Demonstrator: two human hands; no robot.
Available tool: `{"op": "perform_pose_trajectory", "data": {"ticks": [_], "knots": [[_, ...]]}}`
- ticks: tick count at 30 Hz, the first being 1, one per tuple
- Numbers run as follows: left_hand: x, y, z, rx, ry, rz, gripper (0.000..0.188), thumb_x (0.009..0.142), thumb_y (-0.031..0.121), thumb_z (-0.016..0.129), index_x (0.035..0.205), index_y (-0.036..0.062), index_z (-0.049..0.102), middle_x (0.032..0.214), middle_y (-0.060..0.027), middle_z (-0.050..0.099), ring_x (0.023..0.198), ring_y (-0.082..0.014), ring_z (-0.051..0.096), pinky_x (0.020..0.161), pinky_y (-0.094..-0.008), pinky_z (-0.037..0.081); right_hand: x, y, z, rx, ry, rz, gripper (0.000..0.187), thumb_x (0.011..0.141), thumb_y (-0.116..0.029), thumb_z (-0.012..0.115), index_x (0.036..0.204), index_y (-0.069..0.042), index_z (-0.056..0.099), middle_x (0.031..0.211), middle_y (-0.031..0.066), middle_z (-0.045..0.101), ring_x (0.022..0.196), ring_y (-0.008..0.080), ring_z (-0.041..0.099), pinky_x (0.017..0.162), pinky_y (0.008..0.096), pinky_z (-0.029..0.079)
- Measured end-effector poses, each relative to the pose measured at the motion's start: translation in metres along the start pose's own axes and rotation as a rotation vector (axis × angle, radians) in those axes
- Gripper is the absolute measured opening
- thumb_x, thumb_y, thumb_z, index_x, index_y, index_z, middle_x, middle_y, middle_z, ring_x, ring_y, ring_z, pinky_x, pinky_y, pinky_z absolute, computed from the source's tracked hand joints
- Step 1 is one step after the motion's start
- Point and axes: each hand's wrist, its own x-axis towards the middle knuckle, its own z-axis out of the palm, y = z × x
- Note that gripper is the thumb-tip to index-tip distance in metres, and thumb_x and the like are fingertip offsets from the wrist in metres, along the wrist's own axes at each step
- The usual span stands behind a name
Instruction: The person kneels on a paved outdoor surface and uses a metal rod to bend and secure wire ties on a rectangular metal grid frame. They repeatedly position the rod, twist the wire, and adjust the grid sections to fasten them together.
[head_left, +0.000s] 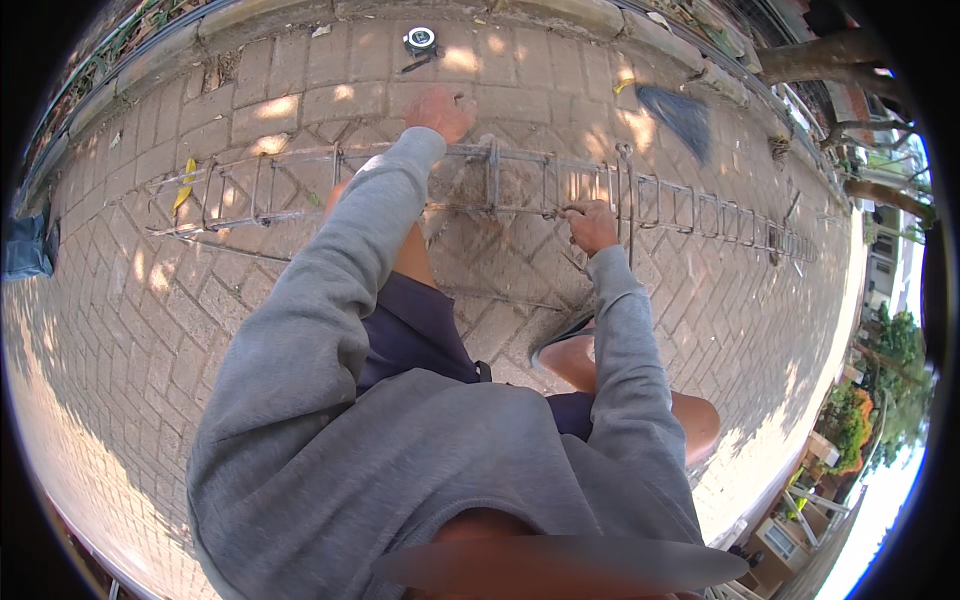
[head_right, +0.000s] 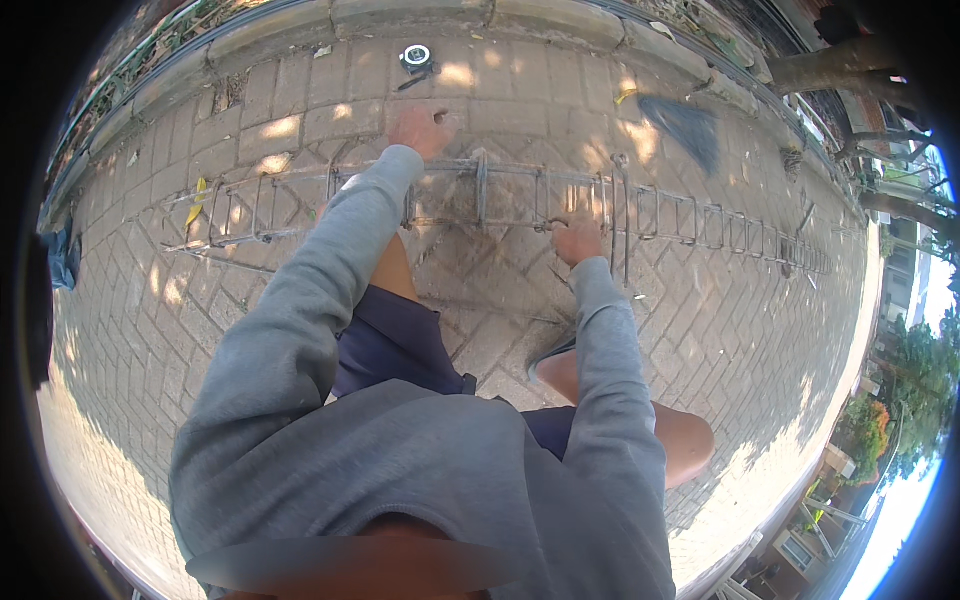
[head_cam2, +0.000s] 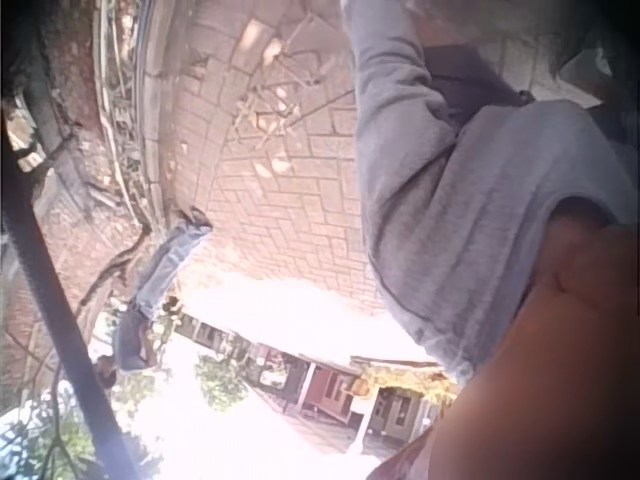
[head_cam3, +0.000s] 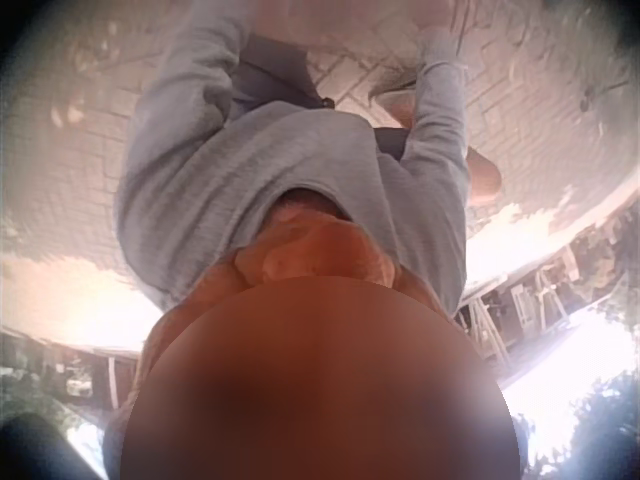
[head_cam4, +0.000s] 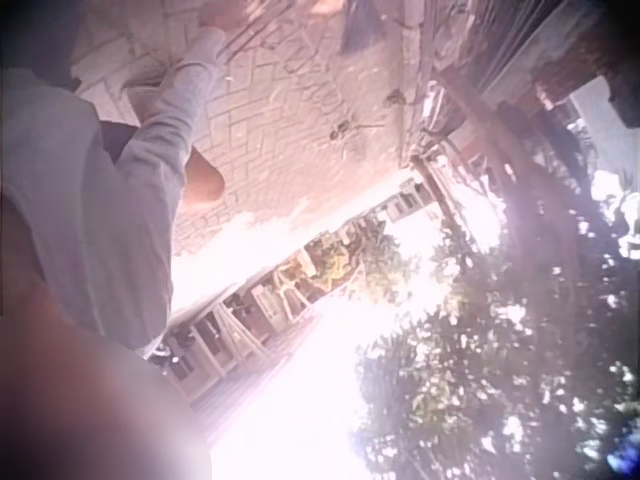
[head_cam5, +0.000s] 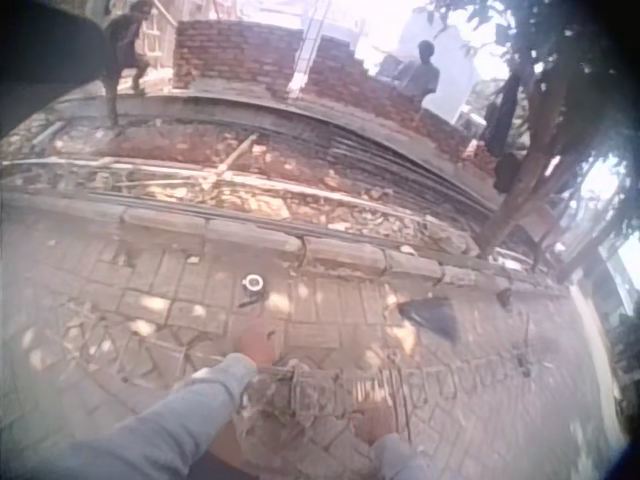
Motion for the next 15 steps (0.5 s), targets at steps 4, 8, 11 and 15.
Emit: {"op": "perform_pose_trajectory", "data": {"ticks": [4,8,11,15], "knots": [[0.001,-0.006,0.032,0.262,-0.183,-0.026,0.053,0.090,0.048,0.061,0.120,0.0065,0.072,0.130,-0.0187,0.067,0.122,-0.0389,0.063,0.103,-0.0476,0.050,0.022,-0.003,0.046,0.304,-0.064,0.261,0.028,0.090,-0.014,0.062,0.106,0.005,0.076,0.071,0.0062,0.063,0.060,0.0169,0.062,0.057,0.0340,0.055],[0.006,-0.013,0.055,0.337,-0.132,-0.050,0.052,0.091,0.047,0.058,0.121,0.0065,0.072,0.131,-0.0200,0.066,0.124,-0.0381,0.062,0.105,-0.0473,0.048,0.043,-0.016,0.088,0.710,-0.079,0.304,0.029,0.089,-0.015,0.061,0.105,0.002,0.077,0.072,0.0092,0.066,0.063,0.0193,0.066,0.063,0.0368,0.056],[0.026,-0.024,0.071,0.318,-0.286,-0.039,0.054,0.092,0.047,0.057,0.123,0.0050,0.070,0.134,-0.0212,0.064,0.127,-0.0384,0.060,0.108,-0.0475,0.047,0.056,-0.018,0.105,0.755,-0.021,0.236,0.030,0.088,-0.015,0.061,0.104,0.004,0.077,0.073,0.0093,0.067,0.063,0.0200,0.067,0.060,0.0370,0.055],[0.040,-0.030,0.092,-0.066,-0.240,-0.039,0.043,0.092,0.041,0.065,0.104,0.0019,0.076,0.103,-0.0214,0.074,0.099,-0.0362,0.069,0.088,-0.0440,0.051,0.067,-0.020,0.110,0.664,-0.014,0.215,0.027,0.086,-0.014,0.061,0.098,0.005,0.077,0.076,0.0129,0.071,0.065,0.0222,0.069,0.061,0.0370,0.055]]}}
